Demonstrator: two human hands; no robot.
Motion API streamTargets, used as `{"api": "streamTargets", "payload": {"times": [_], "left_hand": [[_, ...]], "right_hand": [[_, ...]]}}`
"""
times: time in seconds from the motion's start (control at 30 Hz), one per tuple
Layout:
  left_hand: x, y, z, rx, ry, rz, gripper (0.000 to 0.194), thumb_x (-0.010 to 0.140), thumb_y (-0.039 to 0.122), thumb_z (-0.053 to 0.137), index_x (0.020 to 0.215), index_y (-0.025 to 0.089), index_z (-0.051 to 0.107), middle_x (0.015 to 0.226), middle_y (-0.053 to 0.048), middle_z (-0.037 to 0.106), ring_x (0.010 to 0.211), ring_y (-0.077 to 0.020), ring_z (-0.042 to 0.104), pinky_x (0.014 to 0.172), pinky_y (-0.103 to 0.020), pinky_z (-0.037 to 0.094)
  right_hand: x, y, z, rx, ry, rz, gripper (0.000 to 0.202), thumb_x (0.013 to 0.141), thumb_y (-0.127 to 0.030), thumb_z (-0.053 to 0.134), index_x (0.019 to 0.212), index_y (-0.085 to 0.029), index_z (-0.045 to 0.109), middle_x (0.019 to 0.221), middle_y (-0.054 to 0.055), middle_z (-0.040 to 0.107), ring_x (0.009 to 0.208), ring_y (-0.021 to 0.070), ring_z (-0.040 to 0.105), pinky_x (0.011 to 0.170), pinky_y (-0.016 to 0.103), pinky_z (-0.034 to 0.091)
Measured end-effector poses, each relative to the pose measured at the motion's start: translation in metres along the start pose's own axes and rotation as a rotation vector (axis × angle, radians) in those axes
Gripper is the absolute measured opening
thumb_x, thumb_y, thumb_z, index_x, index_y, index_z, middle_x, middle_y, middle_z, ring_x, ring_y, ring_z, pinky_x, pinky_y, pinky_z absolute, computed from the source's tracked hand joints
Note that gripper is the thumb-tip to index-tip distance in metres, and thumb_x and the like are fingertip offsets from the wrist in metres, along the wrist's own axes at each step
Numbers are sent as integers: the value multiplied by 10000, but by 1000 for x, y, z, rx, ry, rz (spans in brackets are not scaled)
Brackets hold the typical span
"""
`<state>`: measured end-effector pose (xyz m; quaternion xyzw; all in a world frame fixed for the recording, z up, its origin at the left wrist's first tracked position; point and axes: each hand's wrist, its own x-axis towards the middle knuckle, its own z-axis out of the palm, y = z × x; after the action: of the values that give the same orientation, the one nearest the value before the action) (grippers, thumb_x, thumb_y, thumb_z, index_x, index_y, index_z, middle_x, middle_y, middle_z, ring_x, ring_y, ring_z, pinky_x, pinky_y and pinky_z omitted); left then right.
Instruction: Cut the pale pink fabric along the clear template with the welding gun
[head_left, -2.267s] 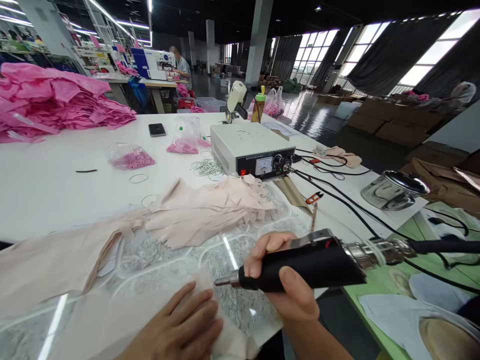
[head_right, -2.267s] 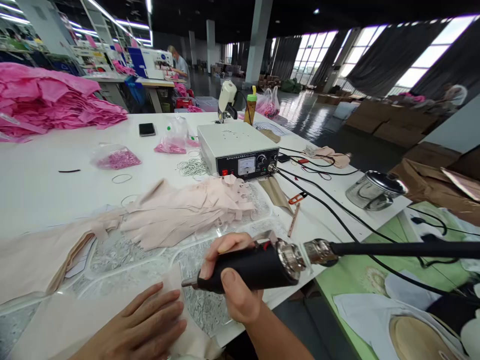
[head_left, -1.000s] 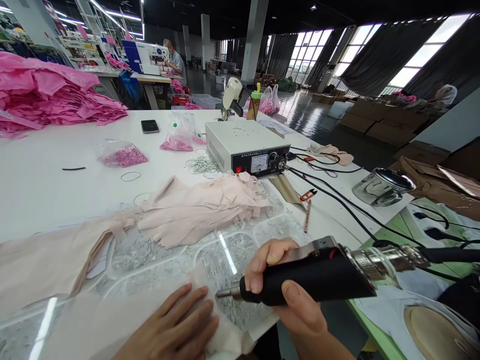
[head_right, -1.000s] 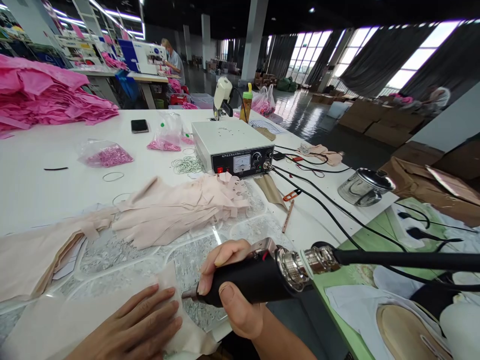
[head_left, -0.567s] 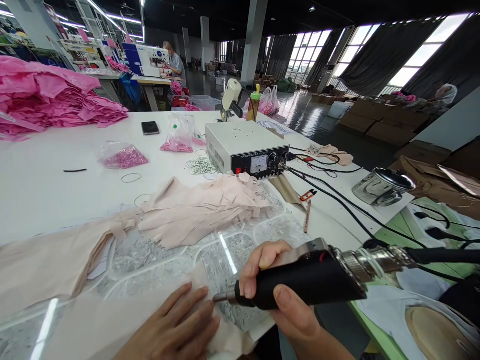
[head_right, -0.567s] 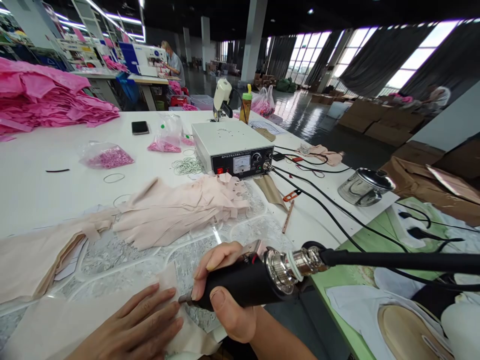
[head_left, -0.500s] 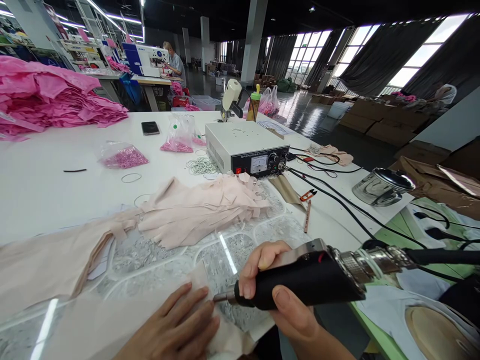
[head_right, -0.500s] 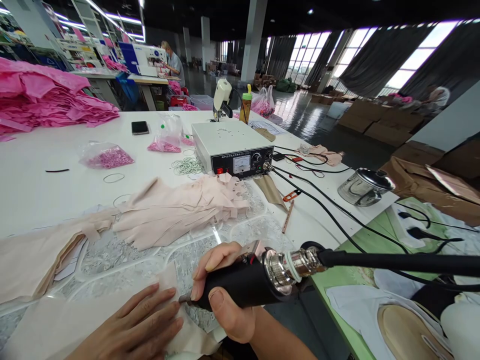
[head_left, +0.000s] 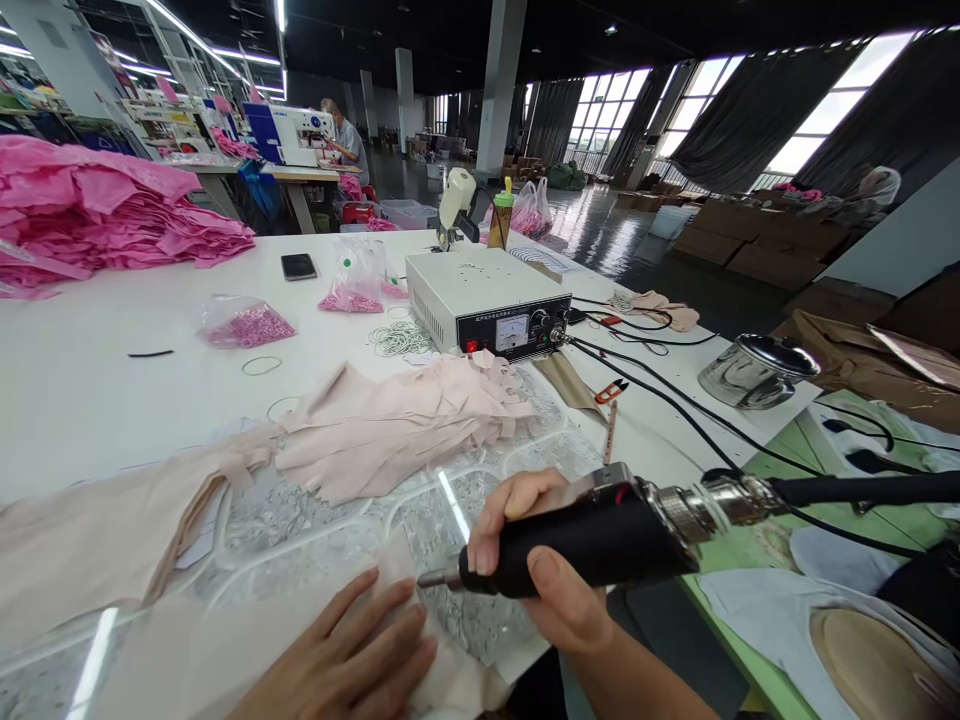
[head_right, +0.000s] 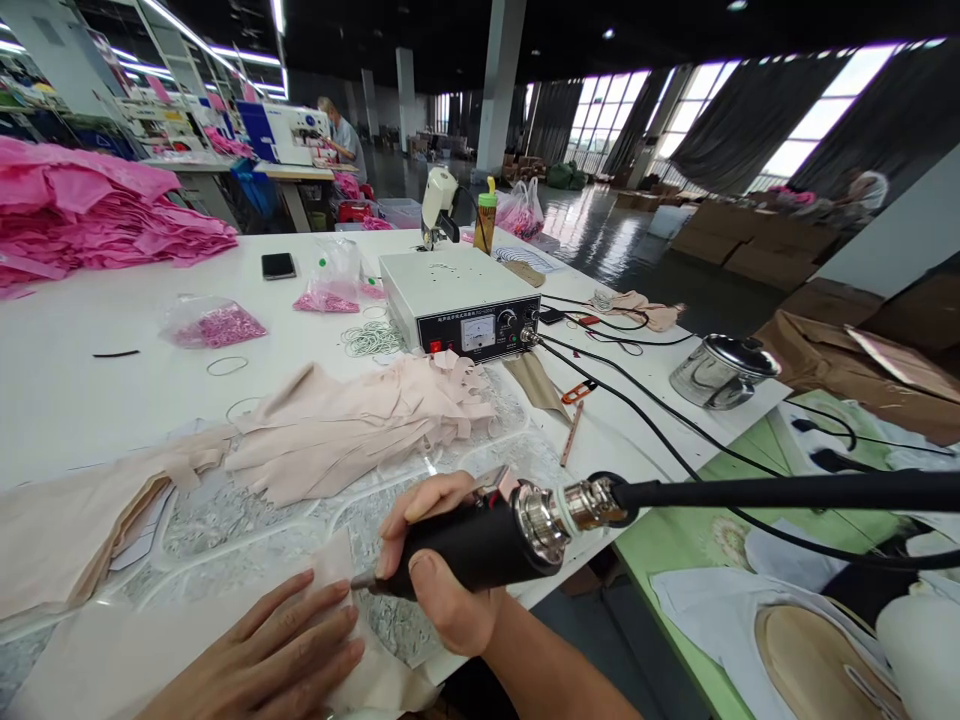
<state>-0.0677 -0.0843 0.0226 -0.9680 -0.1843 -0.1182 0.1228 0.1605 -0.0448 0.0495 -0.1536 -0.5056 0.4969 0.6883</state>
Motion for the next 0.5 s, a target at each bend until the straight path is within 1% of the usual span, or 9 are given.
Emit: {"api": "streamTargets", "payload": {"times": [0.07, 0.13, 0.23, 0.37, 0.43, 0.5], "left_hand": [[0, -3, -1, 9, -15, 18, 307, 1036, 253, 537, 1323, 236, 645, 1332, 0, 672, 1335, -213, 546, 1240, -481, 116], [-1, -8, -2, 14, -30, 47, 316, 1041, 254, 527, 1338, 240, 635, 1350, 2, 662, 1345, -210, 537, 1240, -481, 123], [-3, -21, -6, 3, -46, 105, 317, 1049, 256, 509, 1340, 231, 632, 1362, -8, 656, 1371, -198, 511, 1245, -456, 129], [-6, -39, -16, -8, -84, 83, 348, 1084, 256, 416, 1386, 259, 590, 1411, 12, 618, 1447, -170, 400, 1252, -430, 123], [-6, -44, -22, 18, -128, 109, 361, 1067, 240, 457, 1410, 273, 565, 1440, 25, 591, 1468, -174, 361, 1249, -430, 137], [-6, -43, -24, 39, -141, 153, 387, 1040, 231, 511, 1424, 250, 553, 1455, 8, 578, 1469, -192, 361, 1243, -437, 138]], "right_hand": [[4, 5, 2, 25, 47, -8, 168, 891, -385, 633, 993, -264, 578, 831, 9, 628, 551, 120, 589, 521, 285, 524], [8, 11, 3, 41, 61, 10, 179, 886, -387, 654, 992, -264, 577, 857, 8, 625, 570, 119, 596, 541, 294, 532], [9, 21, 5, 39, 34, -24, 189, 895, -369, 648, 1035, -275, 564, 884, 11, 627, 588, 125, 606, 539, 296, 532], [7, 30, 4, -34, -49, -28, 236, 896, -328, 652, 1104, -304, 544, 940, 15, 641, 670, 145, 644, 618, 325, 558], [5, 31, 3, -50, -65, -17, 249, 896, -323, 653, 1115, -313, 536, 962, 16, 639, 687, 147, 647, 640, 335, 557], [4, 30, 2, -67, -45, -26, 235, 903, -346, 641, 1111, -309, 536, 936, 16, 640, 681, 155, 639, 644, 352, 553]]}}
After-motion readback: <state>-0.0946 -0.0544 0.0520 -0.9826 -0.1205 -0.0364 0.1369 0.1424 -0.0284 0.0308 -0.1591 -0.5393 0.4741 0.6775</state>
